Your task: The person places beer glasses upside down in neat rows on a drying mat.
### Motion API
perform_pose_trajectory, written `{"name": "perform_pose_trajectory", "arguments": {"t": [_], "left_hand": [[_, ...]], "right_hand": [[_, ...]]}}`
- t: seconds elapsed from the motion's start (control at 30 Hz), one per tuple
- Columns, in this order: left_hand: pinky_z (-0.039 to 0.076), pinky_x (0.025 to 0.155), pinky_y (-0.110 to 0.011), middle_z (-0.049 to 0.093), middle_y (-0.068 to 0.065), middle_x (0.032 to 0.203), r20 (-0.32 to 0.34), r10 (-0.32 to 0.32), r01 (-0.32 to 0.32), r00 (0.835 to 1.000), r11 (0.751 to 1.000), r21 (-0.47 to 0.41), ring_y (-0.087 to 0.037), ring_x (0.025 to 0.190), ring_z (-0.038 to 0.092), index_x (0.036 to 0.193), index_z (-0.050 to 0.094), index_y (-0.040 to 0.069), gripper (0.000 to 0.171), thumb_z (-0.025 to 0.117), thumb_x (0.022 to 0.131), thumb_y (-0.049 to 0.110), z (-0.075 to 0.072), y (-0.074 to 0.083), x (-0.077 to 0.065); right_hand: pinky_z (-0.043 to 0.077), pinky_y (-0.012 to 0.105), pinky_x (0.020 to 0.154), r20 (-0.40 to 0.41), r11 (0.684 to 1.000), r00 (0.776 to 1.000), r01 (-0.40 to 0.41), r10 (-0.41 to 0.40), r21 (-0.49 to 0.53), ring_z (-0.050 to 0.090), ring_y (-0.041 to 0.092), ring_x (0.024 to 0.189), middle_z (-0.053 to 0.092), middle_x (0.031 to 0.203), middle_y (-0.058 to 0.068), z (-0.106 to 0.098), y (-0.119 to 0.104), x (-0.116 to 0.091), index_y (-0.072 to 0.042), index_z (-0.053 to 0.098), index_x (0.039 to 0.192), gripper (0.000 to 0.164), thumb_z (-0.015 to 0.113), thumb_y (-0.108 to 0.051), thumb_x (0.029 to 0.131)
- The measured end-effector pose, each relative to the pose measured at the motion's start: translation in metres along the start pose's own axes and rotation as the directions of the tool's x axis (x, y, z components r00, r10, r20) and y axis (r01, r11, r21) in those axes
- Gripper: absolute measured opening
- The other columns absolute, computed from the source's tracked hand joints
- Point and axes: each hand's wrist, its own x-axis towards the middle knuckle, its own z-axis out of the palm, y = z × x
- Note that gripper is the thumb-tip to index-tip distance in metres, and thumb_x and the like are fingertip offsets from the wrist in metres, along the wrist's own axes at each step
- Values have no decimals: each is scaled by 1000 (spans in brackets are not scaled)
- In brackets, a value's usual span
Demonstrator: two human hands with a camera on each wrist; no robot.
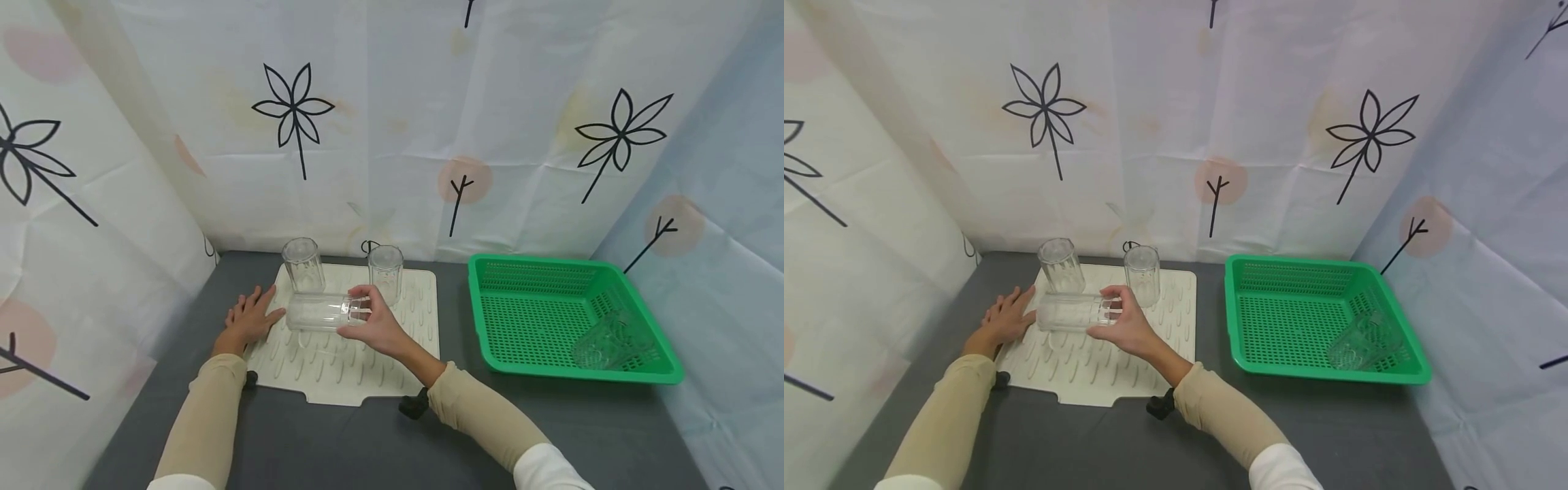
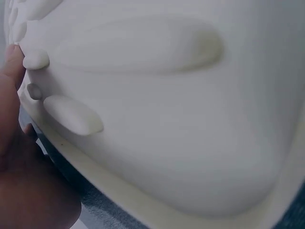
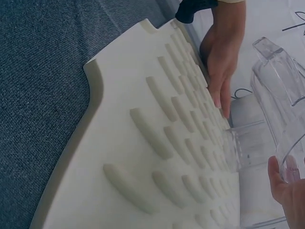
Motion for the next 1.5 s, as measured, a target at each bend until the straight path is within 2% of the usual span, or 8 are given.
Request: {"name": "perform_pose_trajectory", "arguments": {"t": [0.23,0.47,0.63,0.8,0.9,1.1,1.33,1.5], "left_hand": [[-5,116,-80,-9,-19,172,-13,-18,19,1000,999,28,-57,153,-15,166,5,24,77,42,106,54,-4,4,-4],[2,113,-83,-2,-19,173,-52,-19,20,998,1000,24,-58,153,-8,166,12,22,68,40,108,43,-6,6,-6],[7,112,-83,4,-20,172,-74,-19,19,997,1000,0,-59,152,-3,165,17,19,67,37,108,46,-9,5,-6],[14,112,-83,17,-25,169,-114,-8,5,993,1000,-27,-60,150,12,163,24,13,70,35,108,53,-15,0,-4],[21,116,-77,26,-29,164,-157,-3,-10,988,997,-77,-57,149,23,162,27,8,71,31,108,55,-17,0,-6],[32,115,-69,34,-31,160,-223,31,-57,974,992,-115,-53,146,34,159,30,1,81,21,107,63,-26,10,-21],[31,115,-70,35,-27,162,-240,55,-86,969,989,-122,-52,148,31,159,31,4,88,15,103,69,-32,30,-41],[40,108,-67,50,-22,154,-268,123,-165,956,976,-143,-48,140,46,157,37,9,82,13,105,67,-33,43,-52]], "right_hand": [[57,30,91,7,1000,1000,-18,17,11,58,26,119,42,140,18,8,4,9,-10,38,144,70,76,-5,86],[56,31,95,-12,1000,1000,-10,10,13,56,28,123,42,141,15,20,7,15,-9,40,143,70,77,-5,84],[56,34,98,-30,1000,999,-16,17,16,56,29,124,43,142,15,26,10,18,-9,41,143,70,78,-6,84],[56,37,99,-40,999,999,-35,35,20,55,32,127,43,144,15,29,11,19,-10,40,143,69,77,-9,85],[57,36,98,-46,999,998,-40,41,18,55,30,126,43,144,14,30,12,20,-10,40,144,69,77,-10,86],[57,33,97,-32,1000,999,-18,19,26,58,23,120,43,143,16,32,16,21,-7,39,144,68,76,-10,87],[56,30,96,-12,1000,1000,-4,5,28,60,25,118,43,142,16,33,21,20,-8,38,145,66,75,-12,90],[57,30,95,-17,1000,1000,9,-9,23,59,27,119,44,142,16,33,21,20,-9,40,143,65,76,-12,89]]}}
